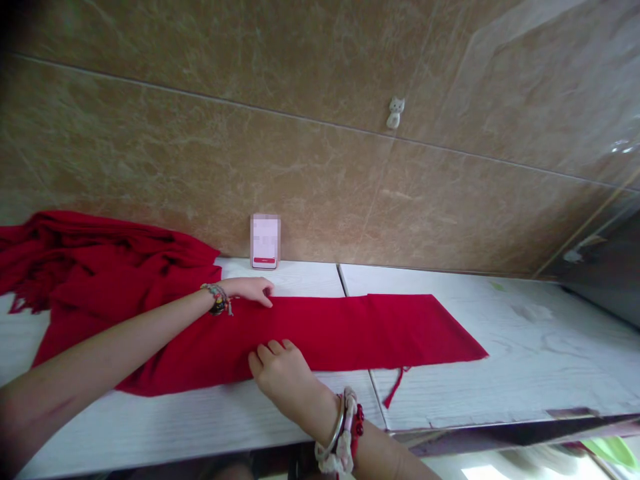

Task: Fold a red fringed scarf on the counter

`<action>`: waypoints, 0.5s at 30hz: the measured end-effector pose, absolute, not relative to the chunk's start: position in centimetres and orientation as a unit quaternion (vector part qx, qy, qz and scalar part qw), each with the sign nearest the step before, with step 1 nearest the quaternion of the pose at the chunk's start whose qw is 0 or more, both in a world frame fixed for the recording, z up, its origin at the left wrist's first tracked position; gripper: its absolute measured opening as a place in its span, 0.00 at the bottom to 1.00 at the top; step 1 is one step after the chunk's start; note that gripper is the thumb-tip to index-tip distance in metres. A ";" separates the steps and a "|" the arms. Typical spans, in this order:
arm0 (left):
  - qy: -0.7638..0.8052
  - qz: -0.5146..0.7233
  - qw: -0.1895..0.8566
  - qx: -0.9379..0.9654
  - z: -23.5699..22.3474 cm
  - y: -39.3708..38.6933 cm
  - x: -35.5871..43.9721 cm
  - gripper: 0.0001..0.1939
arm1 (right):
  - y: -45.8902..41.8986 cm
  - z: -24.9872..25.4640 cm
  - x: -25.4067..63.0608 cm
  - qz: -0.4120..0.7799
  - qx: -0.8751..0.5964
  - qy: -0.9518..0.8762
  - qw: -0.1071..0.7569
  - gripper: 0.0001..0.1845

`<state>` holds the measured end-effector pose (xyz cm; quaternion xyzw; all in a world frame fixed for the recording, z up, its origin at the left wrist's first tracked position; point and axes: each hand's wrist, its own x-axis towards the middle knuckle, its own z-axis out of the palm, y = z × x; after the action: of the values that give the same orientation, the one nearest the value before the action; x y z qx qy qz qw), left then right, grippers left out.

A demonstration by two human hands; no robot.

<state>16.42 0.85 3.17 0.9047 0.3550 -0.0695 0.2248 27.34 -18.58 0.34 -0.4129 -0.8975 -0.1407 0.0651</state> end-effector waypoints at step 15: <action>0.366 0.042 0.466 0.804 2.3 2.1 16.8 0.21 | -19.6 0.9 29.8 -0.230 -0.429 -0.869 0.087 0.03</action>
<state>16.84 2.11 2.30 0.8042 0.3660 0.0423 0.4665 29.76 -19.61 0.92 -0.4286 -0.8694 -0.2302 0.0869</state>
